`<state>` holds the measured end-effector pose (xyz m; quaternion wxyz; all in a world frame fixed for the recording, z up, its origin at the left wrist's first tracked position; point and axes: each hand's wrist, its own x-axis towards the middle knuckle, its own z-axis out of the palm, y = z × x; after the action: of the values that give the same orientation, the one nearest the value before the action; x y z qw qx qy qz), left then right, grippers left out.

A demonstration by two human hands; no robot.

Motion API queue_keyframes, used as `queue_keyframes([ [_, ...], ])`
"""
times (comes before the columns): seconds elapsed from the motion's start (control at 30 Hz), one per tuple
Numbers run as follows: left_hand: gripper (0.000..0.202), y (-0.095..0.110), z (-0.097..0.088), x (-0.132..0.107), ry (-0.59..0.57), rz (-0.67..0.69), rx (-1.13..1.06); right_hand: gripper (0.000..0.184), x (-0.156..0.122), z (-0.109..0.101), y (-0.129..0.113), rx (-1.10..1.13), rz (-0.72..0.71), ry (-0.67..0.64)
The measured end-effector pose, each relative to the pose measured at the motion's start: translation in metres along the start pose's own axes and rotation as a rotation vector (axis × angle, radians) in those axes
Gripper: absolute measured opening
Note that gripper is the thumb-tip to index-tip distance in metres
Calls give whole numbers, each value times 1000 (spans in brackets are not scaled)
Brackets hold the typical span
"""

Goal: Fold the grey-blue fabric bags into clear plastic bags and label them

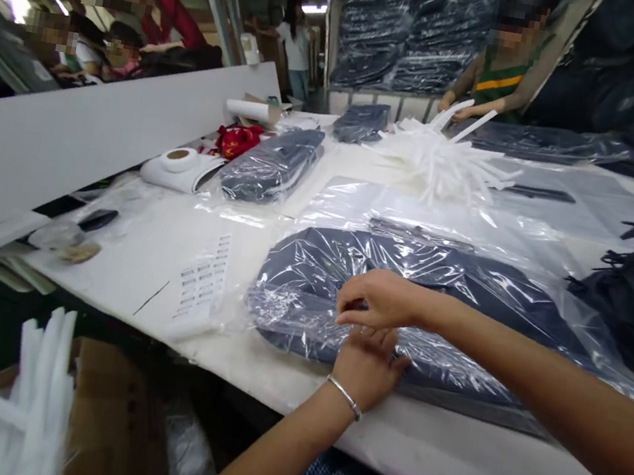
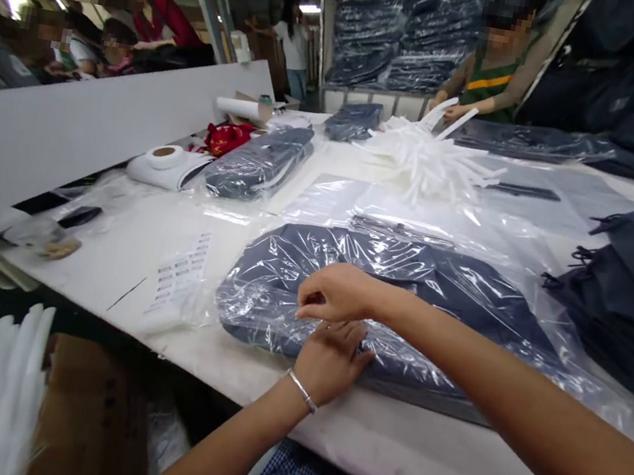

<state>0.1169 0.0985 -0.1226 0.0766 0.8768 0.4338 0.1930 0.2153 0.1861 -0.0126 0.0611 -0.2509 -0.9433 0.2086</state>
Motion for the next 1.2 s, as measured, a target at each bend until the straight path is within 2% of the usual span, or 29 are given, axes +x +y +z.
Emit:
queue_keyframes([
  [0.17,50,2,1,-1,-44,-28,-22,22,53,14,17,-52,4,-74],
  [0.3,52,1,0,-2,-70,-28,-44,24,79,22,29,-132,13,-174],
  [0.63,52,2,-1,-3,-53,-20,-59,21,79,1,16,-230,96,-145],
  [0.73,52,1,1,-4,-47,-20,-58,22,88,9,22,-246,110,-166],
  [0.9,51,0,3,-5,-39,-23,-91,35,103,28,40,-257,141,-199],
  [1.03,50,-1,3,-4,-43,-23,-113,36,105,32,52,-155,165,-232],
  [1.2,49,-1,3,-4,-44,-29,-118,22,101,29,59,110,65,-298],
])
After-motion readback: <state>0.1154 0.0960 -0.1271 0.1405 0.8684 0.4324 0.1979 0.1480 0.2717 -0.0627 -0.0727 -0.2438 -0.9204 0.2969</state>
